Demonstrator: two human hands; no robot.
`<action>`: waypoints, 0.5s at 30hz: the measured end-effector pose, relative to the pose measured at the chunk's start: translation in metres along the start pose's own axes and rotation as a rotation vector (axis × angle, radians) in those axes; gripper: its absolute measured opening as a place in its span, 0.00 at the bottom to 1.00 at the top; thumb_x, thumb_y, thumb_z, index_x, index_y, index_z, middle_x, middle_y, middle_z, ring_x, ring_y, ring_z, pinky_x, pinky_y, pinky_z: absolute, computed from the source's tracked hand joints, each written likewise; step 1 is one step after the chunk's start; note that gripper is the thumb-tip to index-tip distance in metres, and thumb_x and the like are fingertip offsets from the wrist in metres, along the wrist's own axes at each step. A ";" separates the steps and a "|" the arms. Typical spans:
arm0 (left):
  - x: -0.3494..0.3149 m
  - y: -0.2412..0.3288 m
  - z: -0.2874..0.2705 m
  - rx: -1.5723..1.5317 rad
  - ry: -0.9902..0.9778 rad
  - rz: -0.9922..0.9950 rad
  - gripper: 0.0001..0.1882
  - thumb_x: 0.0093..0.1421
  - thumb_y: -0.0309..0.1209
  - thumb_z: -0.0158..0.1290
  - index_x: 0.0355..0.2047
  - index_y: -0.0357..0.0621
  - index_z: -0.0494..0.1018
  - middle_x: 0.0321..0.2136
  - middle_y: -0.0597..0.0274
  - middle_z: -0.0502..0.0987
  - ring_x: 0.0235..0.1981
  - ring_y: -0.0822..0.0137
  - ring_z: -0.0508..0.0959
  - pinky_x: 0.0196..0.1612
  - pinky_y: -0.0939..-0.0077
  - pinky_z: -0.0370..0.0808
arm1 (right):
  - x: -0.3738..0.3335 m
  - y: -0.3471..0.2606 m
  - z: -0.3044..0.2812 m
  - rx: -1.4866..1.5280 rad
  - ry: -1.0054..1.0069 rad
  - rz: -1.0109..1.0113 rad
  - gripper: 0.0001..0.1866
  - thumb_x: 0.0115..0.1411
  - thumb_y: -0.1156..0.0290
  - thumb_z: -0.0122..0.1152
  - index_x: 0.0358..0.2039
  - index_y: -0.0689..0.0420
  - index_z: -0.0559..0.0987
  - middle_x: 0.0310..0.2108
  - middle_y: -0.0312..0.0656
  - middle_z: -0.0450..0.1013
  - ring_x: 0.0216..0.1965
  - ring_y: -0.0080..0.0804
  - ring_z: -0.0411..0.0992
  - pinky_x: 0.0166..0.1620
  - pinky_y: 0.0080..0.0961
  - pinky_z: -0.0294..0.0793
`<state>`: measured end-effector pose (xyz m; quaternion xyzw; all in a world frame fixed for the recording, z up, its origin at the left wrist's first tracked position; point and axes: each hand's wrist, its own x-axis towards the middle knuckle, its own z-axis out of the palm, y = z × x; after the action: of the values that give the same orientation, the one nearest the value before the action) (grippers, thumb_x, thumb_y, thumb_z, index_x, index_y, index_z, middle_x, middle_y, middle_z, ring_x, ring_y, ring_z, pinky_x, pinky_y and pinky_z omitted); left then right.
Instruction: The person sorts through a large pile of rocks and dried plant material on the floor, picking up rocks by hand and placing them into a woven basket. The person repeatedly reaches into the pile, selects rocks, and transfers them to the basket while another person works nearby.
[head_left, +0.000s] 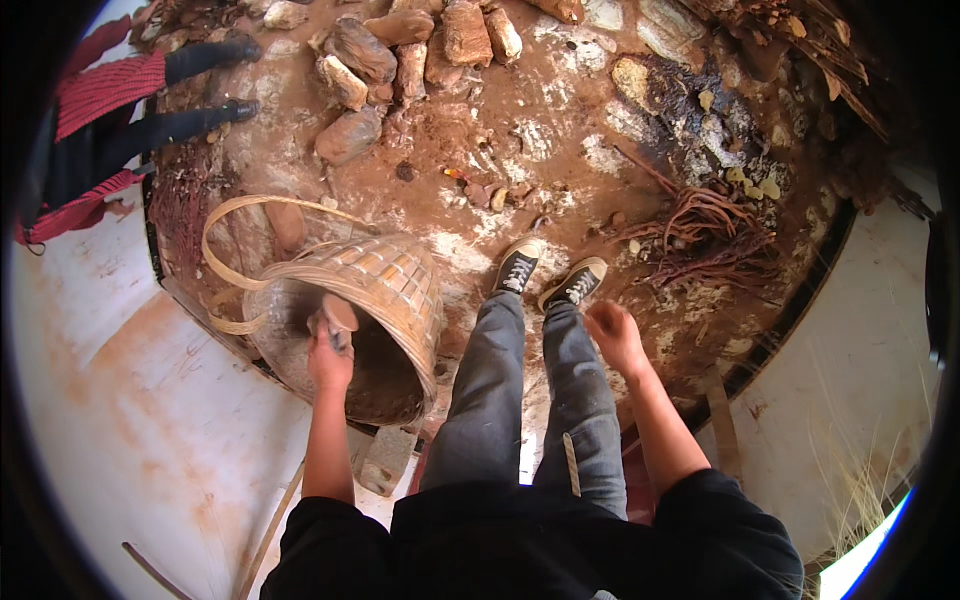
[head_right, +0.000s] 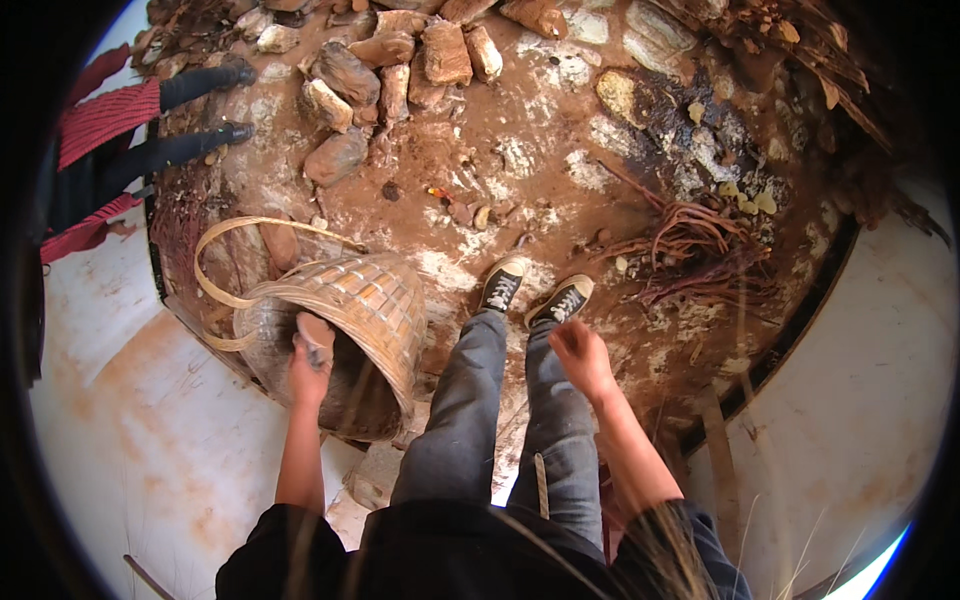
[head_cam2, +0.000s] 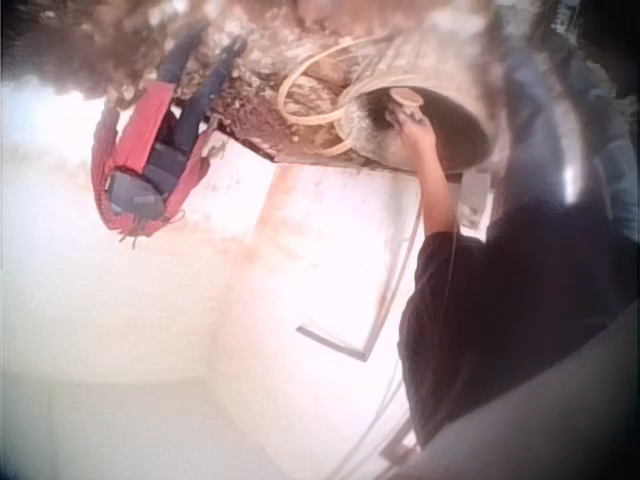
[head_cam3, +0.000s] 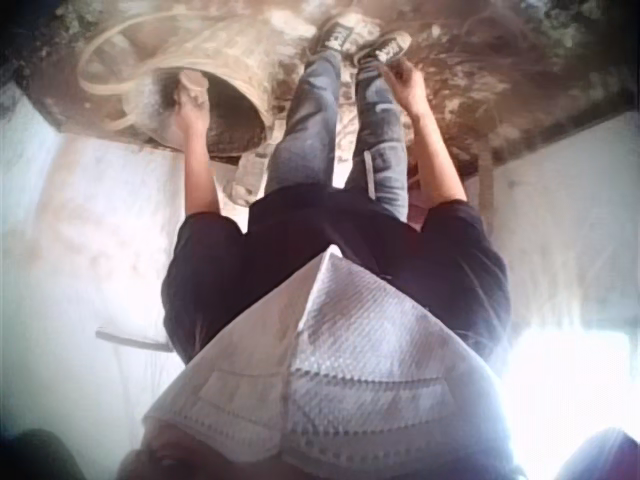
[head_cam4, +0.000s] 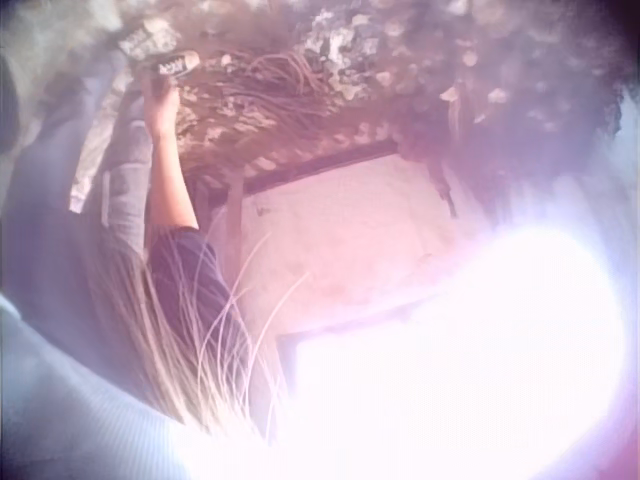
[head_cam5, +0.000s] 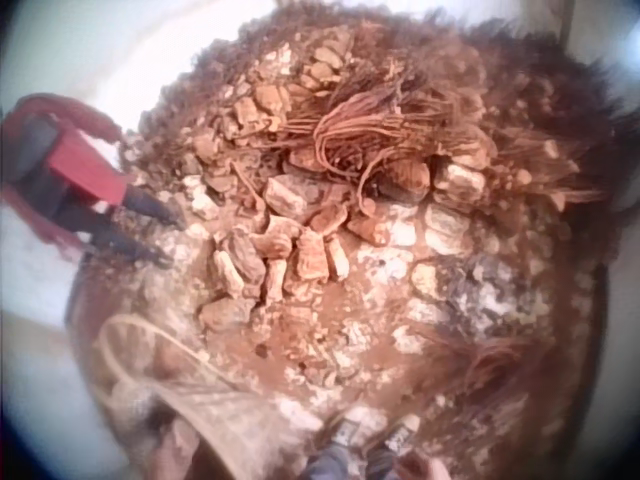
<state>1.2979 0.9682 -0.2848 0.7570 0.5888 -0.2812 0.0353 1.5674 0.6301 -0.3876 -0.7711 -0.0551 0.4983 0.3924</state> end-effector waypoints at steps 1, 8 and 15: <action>-0.007 0.001 0.012 0.040 -0.031 0.024 0.33 0.47 0.32 0.58 0.54 0.51 0.59 0.48 0.48 0.66 0.46 0.50 0.70 0.45 0.62 0.69 | -0.018 0.008 -0.008 0.009 0.059 0.021 0.11 0.52 0.66 0.58 0.28 0.61 0.73 0.20 0.46 0.71 0.22 0.34 0.70 0.28 0.27 0.68; -0.072 0.032 -0.002 -0.128 -0.319 0.026 0.30 0.61 0.51 0.34 0.14 0.45 0.73 0.15 0.57 0.74 0.23 0.52 0.75 0.31 0.60 0.70 | -0.228 0.028 -0.102 -0.604 -0.427 0.358 0.16 0.51 0.58 0.54 0.21 0.60 0.71 0.21 0.50 0.70 0.27 0.47 0.71 0.31 0.38 0.69; -0.109 0.014 -0.014 -0.616 -0.649 -0.044 0.17 0.59 0.40 0.43 0.25 0.42 0.73 0.21 0.58 0.75 0.19 0.63 0.75 0.24 0.70 0.71 | -0.282 -0.093 -0.152 -0.366 -0.574 0.241 0.11 0.54 0.64 0.50 0.28 0.56 0.78 0.26 0.45 0.75 0.32 0.36 0.74 0.35 0.31 0.70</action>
<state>1.3001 0.8738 -0.2260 0.5712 0.6193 -0.3163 0.4361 1.5793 0.4761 -0.0917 -0.6584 -0.1602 0.7189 0.1547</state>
